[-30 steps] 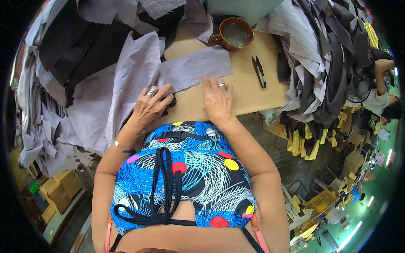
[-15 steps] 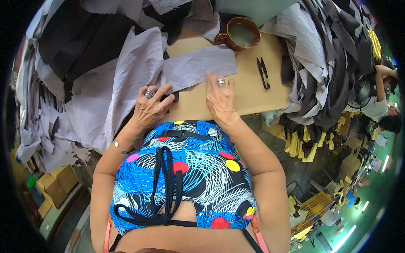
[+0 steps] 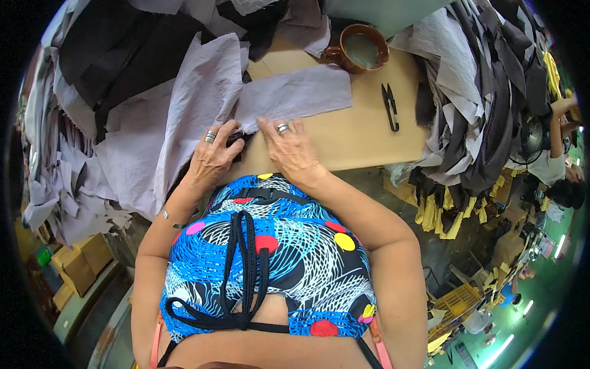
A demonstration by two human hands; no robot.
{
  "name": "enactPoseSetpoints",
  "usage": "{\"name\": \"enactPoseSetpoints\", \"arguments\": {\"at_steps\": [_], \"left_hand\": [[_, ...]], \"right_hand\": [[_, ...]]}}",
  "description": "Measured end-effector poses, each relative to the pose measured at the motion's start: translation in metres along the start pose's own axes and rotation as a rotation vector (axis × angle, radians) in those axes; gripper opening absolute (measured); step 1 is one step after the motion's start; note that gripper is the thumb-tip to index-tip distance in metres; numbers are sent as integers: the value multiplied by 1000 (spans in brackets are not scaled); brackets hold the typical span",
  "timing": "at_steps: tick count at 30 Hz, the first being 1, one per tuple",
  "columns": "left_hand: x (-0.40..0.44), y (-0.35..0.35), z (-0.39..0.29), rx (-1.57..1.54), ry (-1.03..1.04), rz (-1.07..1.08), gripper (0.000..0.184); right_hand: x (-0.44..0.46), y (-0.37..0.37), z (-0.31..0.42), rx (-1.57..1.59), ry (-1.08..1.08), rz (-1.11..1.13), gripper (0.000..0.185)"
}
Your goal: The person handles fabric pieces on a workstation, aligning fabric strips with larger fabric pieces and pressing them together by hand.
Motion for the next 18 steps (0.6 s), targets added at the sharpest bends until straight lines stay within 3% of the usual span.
{"name": "enactPoseSetpoints", "arguments": {"at_steps": [15, 18], "left_hand": [[-1, 0, 2, -38, 3, 33, 15], [-1, 1, 2, -66, -3, 49, 16]], "right_hand": [[8, -5, -3, 217, -93, 7, 45], [12, -11, 0, 156, -1, -34, 44]]}}
Point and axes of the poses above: each hand's wrist, its own x-axis towards the middle knuckle, its own y-axis out of the palm, z = x × y, the point moved 3 cm from there along x, towards the middle knuckle, and after that the axes turned 14 degrees about -x, right-handed, at the moved point
